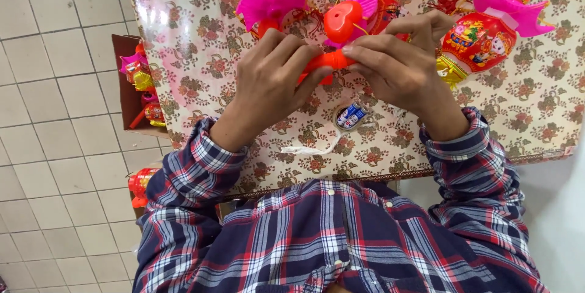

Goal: Assembling decorative plastic lanterns by joining multiple colorful components and handles on a table.

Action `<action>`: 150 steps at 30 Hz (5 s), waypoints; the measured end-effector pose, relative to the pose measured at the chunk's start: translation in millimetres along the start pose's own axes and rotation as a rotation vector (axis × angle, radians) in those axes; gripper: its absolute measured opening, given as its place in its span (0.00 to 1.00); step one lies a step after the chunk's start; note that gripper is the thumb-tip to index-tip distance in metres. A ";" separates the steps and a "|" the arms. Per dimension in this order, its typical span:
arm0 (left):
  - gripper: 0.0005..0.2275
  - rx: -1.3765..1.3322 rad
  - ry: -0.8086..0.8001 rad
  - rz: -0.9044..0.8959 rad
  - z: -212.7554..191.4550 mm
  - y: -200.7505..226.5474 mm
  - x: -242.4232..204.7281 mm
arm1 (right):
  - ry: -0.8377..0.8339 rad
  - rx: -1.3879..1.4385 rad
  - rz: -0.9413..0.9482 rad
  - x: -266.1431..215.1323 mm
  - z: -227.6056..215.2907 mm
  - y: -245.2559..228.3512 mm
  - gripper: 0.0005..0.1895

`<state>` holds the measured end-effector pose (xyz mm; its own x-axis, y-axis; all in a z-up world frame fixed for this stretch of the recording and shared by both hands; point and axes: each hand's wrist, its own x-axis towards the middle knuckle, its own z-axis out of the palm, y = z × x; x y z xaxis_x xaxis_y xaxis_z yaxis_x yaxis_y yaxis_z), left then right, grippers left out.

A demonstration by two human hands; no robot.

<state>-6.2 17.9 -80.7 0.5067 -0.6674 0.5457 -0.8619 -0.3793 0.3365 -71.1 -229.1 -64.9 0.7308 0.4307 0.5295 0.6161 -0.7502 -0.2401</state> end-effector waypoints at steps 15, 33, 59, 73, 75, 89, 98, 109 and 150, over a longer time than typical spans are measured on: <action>0.11 0.090 0.028 -0.050 2.8 2.7 -3.2 | 0.042 0.049 0.030 -9.7 9.1 7.9 0.09; 0.16 -0.041 0.010 -0.078 8.5 -2.1 -6.6 | 0.155 0.037 -0.020 -7.9 14.0 14.5 0.07; 0.08 0.073 0.175 -0.054 29.4 -5.9 -8.9 | 0.127 0.026 -0.026 -6.6 22.7 10.8 0.11; 0.09 0.248 0.500 0.275 52.9 -29.0 -19.2 | 0.235 0.424 0.280 -11.0 24.6 -1.1 0.13; 0.05 0.189 0.433 0.185 48.0 -28.1 -16.4 | 0.119 0.383 0.290 -3.3 5.0 -1.0 0.19; 0.11 -0.704 0.033 -0.483 22.4 2.4 -1.0 | -0.435 0.084 0.471 -5.0 -23.9 30.4 0.52; 0.11 -1.142 0.099 -0.550 37.9 5.8 -2.9 | 0.001 0.808 0.574 14.9 -16.5 -19.9 0.31; 0.35 -1.167 -0.012 -0.501 35.2 -3.5 -8.5 | -0.291 0.323 0.563 -15.1 -34.5 -28.2 0.41; 0.15 -1.306 0.114 -0.239 75.9 4.6 -24.7 | 0.695 1.248 0.833 1.5 30.7 -70.8 0.18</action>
<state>-23.9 -16.0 -150.9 0.6961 -0.5893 0.4100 -0.1359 0.4526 0.8813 -104.6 -160.0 -72.1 0.9089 -0.4081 0.0856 0.2393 0.3424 -0.9086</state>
